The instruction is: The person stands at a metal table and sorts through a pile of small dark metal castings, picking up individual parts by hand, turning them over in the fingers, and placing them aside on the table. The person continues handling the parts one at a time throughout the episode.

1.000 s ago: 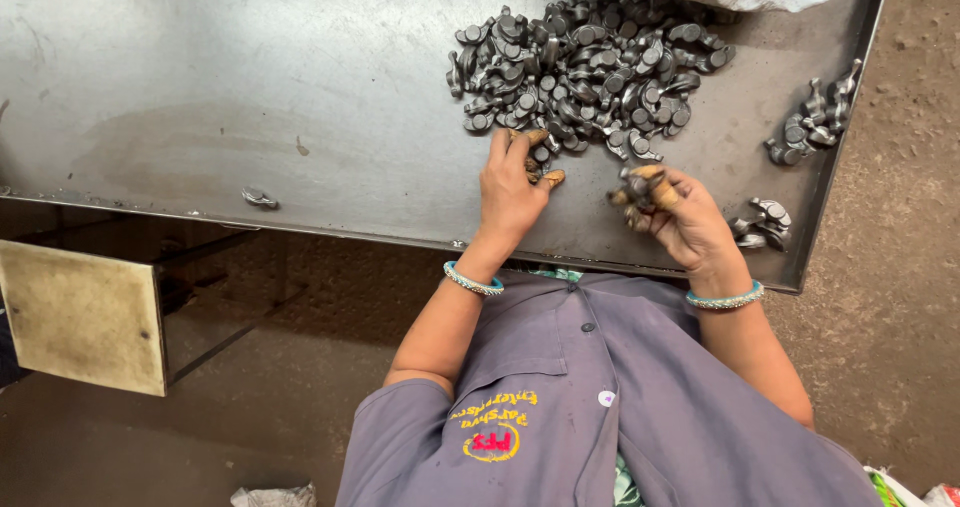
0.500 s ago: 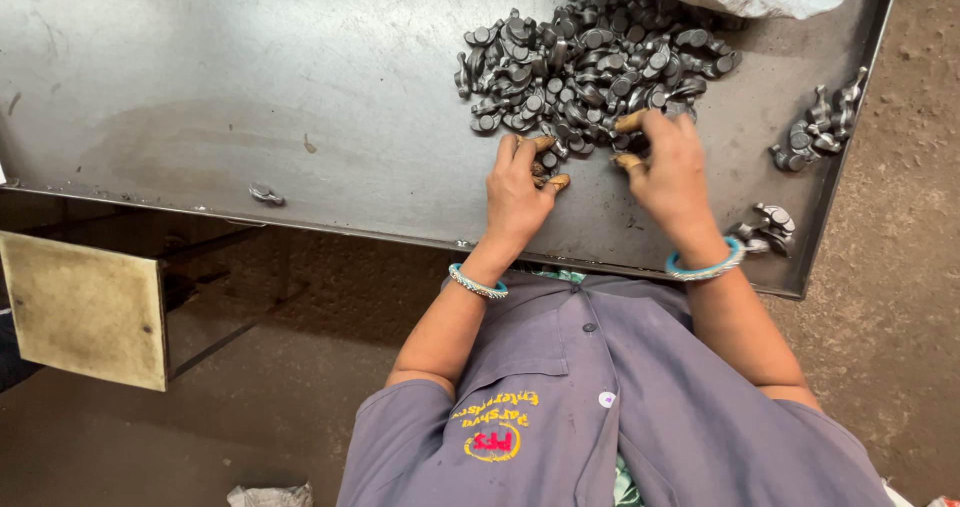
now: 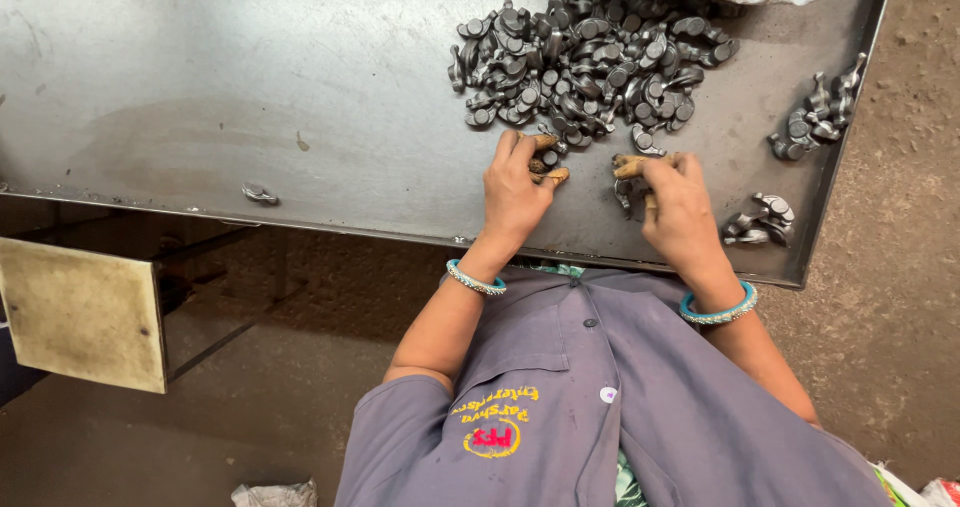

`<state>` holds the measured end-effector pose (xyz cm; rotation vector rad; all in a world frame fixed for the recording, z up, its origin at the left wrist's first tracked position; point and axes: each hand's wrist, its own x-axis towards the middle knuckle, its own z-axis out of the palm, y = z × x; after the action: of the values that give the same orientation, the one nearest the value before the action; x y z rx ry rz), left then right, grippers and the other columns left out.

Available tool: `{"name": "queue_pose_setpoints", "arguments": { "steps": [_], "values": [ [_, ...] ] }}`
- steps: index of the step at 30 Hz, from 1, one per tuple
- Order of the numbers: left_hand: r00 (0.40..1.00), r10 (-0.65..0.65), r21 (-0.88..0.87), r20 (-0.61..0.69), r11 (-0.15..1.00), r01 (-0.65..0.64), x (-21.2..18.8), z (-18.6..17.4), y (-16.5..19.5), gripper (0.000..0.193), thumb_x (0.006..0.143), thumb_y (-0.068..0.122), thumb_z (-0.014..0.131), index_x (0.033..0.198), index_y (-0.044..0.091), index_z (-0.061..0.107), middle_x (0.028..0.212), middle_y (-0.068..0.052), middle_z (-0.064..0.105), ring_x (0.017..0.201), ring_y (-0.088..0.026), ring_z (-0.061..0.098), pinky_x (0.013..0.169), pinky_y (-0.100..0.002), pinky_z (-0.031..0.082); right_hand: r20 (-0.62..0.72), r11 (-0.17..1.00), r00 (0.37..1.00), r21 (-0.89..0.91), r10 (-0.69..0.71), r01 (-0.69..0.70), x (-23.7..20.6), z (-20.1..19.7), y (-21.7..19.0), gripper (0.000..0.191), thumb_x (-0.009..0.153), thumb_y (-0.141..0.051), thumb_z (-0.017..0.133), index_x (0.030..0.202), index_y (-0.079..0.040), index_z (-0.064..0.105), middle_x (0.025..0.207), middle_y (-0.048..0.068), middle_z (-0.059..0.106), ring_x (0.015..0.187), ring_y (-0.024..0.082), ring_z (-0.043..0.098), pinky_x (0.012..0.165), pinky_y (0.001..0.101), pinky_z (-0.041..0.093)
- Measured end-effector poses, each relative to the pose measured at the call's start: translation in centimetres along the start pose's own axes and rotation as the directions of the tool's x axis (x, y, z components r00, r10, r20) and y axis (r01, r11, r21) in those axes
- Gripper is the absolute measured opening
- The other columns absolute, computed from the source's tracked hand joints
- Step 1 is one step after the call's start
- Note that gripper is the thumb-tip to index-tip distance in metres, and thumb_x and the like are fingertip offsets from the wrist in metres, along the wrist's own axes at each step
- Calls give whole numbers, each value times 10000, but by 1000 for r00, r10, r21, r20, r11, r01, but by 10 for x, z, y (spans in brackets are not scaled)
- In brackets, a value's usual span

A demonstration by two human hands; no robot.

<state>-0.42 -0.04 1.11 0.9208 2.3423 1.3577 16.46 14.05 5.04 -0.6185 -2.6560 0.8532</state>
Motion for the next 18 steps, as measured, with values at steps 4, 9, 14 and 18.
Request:
{"name": "queue_pose_setpoints", "arguments": {
  "steps": [4, 9, 14, 18],
  "values": [
    [999, -7, -50, 47, 999, 9, -2, 2, 4, 361, 708, 66, 849, 1041, 68, 709, 1001, -90, 630, 895, -291, 712, 761, -390, 578, 55, 999, 999, -43, 4, -1, 1, 5, 3, 450, 765, 91, 744, 1184, -65, 697, 1068, 106, 704, 1046, 328, 578, 926, 416, 503],
    [995, 6, -92, 99, 996, 3, -10, 15, 9, 353, 716, 63, 846, 1043, 85, 717, 1001, -79, 640, 880, -265, 721, 760, -365, 589, 31, 992, 994, 70, 105, -107, -7, 15, 19, 403, 739, 61, 799, 1110, -53, 692, 1039, 85, 711, 990, 283, 608, 870, 389, 529],
    [991, 51, -93, 124, 995, -40, -19, 29, 13, 354, 719, 35, 825, 1051, 96, 720, 1032, -91, 646, 929, -318, 707, 784, -400, 582, 177, 557, 912, 743, 370, -371, -18, 25, 53, 332, 861, 14, 787, 1154, -14, 633, 1078, 47, 709, 992, 133, 678, 880, 291, 578],
    [985, 66, -104, 157, 993, -50, -19, 33, 15, 368, 715, 27, 811, 1066, 92, 719, 1042, -98, 640, 935, -330, 703, 786, -411, 576, 317, 113, 882, 920, 348, -375, -28, 23, 68, 300, 908, -5, 775, 1166, 0, 622, 1091, 92, 706, 1005, 164, 693, 883, 298, 597]
  ]
}}
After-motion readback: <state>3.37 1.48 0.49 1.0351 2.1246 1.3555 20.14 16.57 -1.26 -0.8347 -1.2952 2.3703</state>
